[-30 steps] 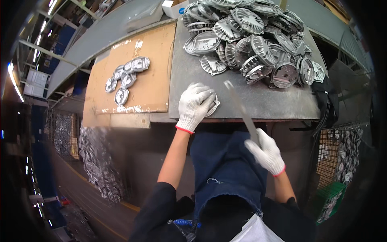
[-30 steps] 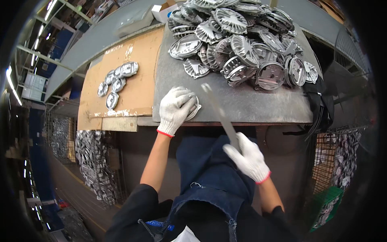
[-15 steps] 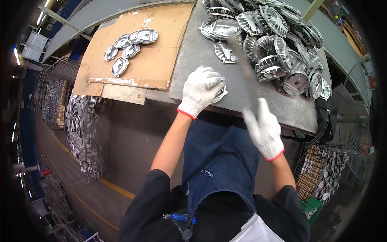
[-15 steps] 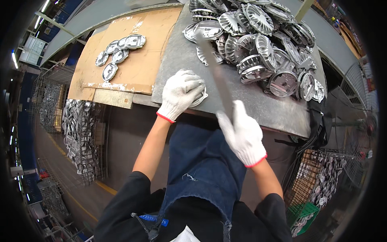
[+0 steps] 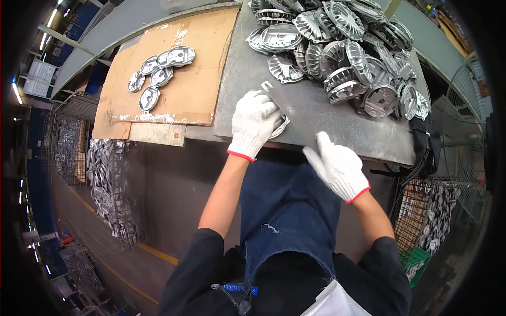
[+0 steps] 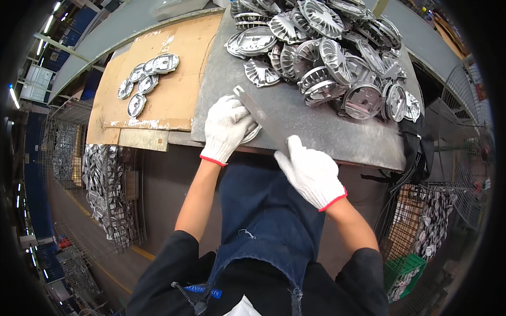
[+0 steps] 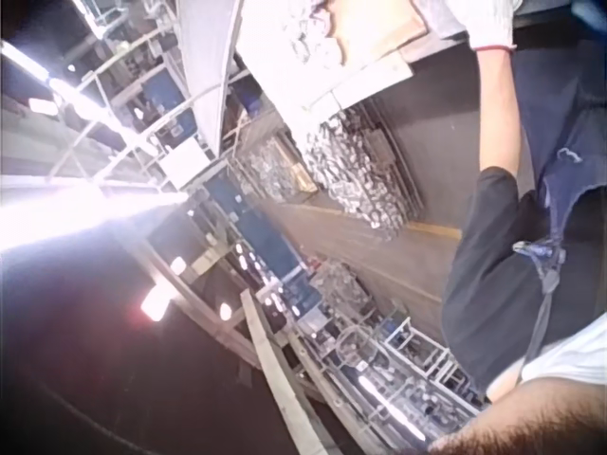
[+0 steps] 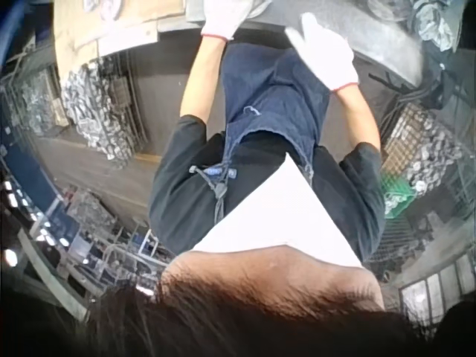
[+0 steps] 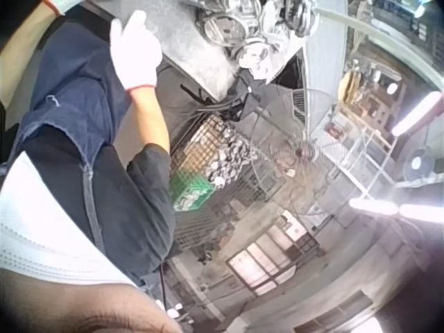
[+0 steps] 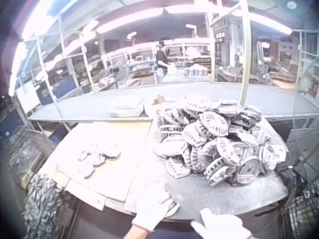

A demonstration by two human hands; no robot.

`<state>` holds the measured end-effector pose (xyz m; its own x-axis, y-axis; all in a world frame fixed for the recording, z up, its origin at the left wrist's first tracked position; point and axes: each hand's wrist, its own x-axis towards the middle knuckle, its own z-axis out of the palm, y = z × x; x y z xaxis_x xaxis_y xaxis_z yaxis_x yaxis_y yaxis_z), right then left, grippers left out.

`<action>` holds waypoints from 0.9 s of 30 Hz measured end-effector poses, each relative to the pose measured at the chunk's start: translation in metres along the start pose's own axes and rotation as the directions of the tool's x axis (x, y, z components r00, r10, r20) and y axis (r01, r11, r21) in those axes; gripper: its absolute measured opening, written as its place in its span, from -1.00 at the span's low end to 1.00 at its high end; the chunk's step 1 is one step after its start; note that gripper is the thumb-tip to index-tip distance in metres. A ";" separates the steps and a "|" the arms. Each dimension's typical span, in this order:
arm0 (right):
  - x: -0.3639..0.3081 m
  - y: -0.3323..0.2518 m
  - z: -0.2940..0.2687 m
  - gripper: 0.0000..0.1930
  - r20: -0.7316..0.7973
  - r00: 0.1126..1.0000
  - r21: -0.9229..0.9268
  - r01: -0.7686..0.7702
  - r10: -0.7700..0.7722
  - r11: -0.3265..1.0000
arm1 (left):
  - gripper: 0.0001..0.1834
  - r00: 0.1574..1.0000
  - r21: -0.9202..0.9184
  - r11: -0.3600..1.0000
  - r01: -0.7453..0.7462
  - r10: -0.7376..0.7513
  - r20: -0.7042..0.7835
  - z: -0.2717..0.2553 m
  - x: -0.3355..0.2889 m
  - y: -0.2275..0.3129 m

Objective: The person files the edges of circular metal components by hand with a hand file to remove burrs and imperfections, bracing each component on a cardboard surface.

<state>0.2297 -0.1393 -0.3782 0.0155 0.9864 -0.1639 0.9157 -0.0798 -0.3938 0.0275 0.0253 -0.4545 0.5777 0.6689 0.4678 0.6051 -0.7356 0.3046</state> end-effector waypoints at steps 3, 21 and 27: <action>-0.004 0.002 -0.008 -0.58 -0.198 0.979 0.064 0.058 -0.044 0.996 | -0.85 0.993 -0.036 0.999 -0.024 0.019 -0.119 -0.003 0.001 0.004; 0.080 -0.019 0.014 -0.34 -0.024 0.984 0.353 -0.154 0.174 0.923 | -0.83 0.996 -0.145 0.986 0.086 -0.086 0.010 -0.014 0.001 0.016; 0.104 -0.007 0.032 -0.35 0.152 0.976 0.432 -0.210 0.158 0.877 | -0.85 0.998 -0.128 0.990 -0.055 0.056 0.011 -0.022 0.000 0.019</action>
<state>0.2118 -0.0407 -0.4215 0.0991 0.9277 -0.3599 0.6265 -0.3392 -0.7018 0.0266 0.0094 -0.4304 0.6171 0.6275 0.4749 0.4973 -0.7787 0.3826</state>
